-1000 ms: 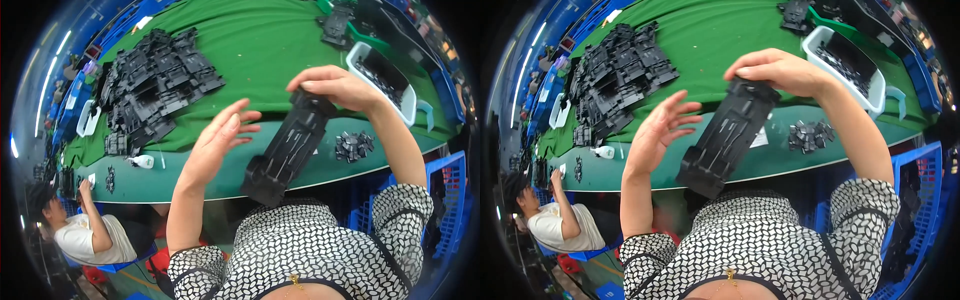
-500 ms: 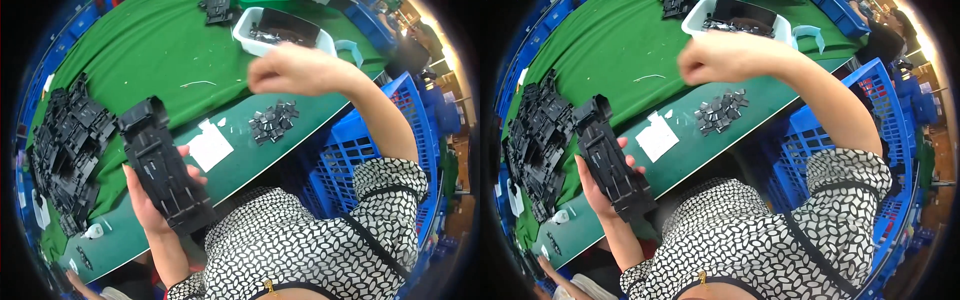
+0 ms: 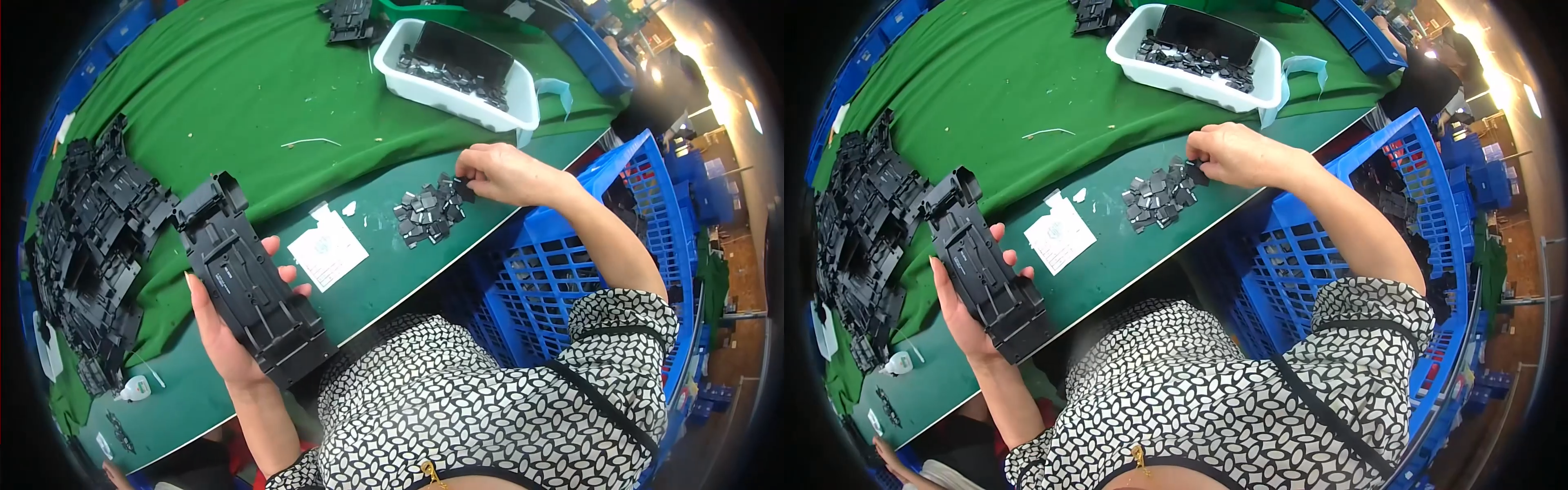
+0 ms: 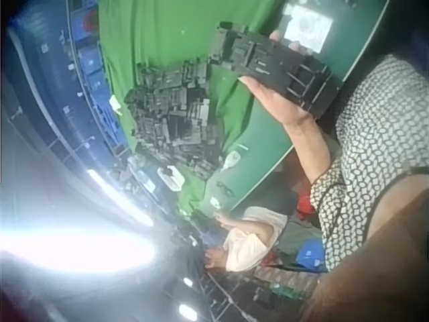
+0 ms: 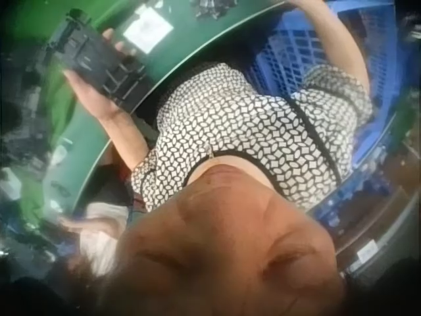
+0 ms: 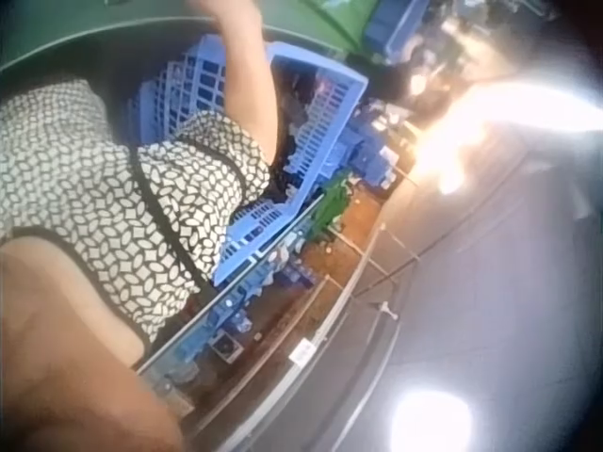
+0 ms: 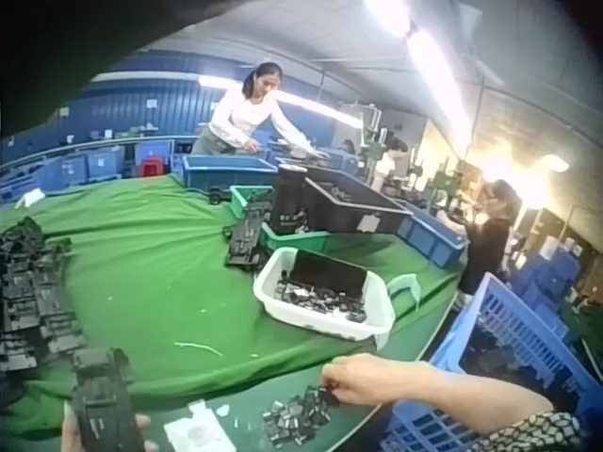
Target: The person assembles small plastic parts onto a larger plastic base component by hand, taking the parts from storage crates and attaching them to the base.
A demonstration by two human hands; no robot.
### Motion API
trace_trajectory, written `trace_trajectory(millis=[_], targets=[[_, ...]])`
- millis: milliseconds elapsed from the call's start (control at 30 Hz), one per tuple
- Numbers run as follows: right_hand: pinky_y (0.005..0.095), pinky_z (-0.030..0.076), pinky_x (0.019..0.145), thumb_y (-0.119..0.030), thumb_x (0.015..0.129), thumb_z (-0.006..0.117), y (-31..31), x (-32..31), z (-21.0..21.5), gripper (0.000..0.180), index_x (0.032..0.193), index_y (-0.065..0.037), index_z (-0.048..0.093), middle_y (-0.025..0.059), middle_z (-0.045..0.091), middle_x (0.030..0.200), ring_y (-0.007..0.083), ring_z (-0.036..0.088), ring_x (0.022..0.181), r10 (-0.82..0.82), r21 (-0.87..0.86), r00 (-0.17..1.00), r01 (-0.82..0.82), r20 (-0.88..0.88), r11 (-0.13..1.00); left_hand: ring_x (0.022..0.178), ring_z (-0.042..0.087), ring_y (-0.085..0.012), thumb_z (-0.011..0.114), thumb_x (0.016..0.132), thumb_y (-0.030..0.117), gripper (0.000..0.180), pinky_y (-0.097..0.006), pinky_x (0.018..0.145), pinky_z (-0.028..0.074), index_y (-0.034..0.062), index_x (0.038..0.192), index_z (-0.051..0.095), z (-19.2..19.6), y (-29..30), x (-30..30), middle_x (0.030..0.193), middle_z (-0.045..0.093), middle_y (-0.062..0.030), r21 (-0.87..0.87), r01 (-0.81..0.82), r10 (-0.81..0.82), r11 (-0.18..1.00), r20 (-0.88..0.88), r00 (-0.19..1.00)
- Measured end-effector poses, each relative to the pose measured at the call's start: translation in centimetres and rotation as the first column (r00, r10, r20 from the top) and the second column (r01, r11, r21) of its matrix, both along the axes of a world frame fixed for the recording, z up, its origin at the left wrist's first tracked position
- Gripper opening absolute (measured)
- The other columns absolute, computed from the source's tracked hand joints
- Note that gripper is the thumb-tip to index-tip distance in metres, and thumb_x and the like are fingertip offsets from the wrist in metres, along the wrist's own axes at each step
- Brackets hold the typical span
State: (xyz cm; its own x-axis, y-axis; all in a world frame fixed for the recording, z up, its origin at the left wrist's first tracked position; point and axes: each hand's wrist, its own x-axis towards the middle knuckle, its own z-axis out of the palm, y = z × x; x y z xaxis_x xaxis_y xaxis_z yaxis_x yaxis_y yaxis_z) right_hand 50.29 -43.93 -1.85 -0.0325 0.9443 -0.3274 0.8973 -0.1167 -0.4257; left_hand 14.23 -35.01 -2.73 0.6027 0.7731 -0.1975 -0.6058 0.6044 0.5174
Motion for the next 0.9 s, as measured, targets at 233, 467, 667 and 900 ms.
trace_trajectory(millis=[233,467,667,900], targets=[[0.0418,0.050,0.070,-0.004,0.078,0.054,-0.4,-0.9,-0.8,0.022,0.099,0.001,0.059,0.0183,0.059,0.085,0.0358,0.060,0.077,0.048,0.194,0.984,-0.082,0.174,0.978,0.094,0.064,-0.0329,0.024,0.097,0.055,0.068,-0.050,0.077,0.056,0.0018,0.139,0.034,-0.2,0.0,-0.3,0.129,0.049,-0.0233,-0.015,-0.003,0.002,1.000,-0.034,0.999],[0.0319,0.051,0.067,-0.003,0.081,0.056,0.1,-0.6,0.1,0.014,0.094,0.002,0.060,0.0114,0.063,0.077,0.0205,0.065,0.072,-0.322,0.072,0.936,0.334,-0.144,0.940,0.096,0.063,-0.0330,0.025,0.097,0.055,0.068,-0.050,0.078,0.055,0.0019,0.139,0.034,-0.2,0.0,-0.5,0.129,0.049,-0.0229,-0.020,-0.030,0.030,0.999,-0.031,0.999],[0.0226,0.052,0.065,-0.006,0.087,0.062,2.0,-6.9,3.3,0.019,0.104,0.003,0.062,0.0091,0.067,0.083,0.0122,0.065,0.071,-0.436,-0.265,0.498,0.378,-0.750,0.887,0.102,0.061,-0.0344,0.023,0.096,0.058,0.073,-0.051,0.083,0.053,0.0006,0.139,0.033,-0.2,0.2,-1.0,0.133,0.046,-0.0226,-0.066,-0.026,0.036,0.997,0.155,0.987],[0.0209,0.050,0.066,-0.007,0.087,0.063,4.6,-12.0,3.7,0.012,0.095,0.002,0.064,0.0051,0.067,0.084,0.0089,0.062,0.071,-0.236,-0.118,0.748,0.209,-0.621,0.971,0.107,0.059,-0.0331,0.017,0.097,0.057,0.074,-0.050,0.089,0.051,-0.0022,0.137,0.034,-0.8,0.8,-1.9,0.133,0.045,-0.0229,0.006,-0.026,0.023,1.000,0.290,0.957]])
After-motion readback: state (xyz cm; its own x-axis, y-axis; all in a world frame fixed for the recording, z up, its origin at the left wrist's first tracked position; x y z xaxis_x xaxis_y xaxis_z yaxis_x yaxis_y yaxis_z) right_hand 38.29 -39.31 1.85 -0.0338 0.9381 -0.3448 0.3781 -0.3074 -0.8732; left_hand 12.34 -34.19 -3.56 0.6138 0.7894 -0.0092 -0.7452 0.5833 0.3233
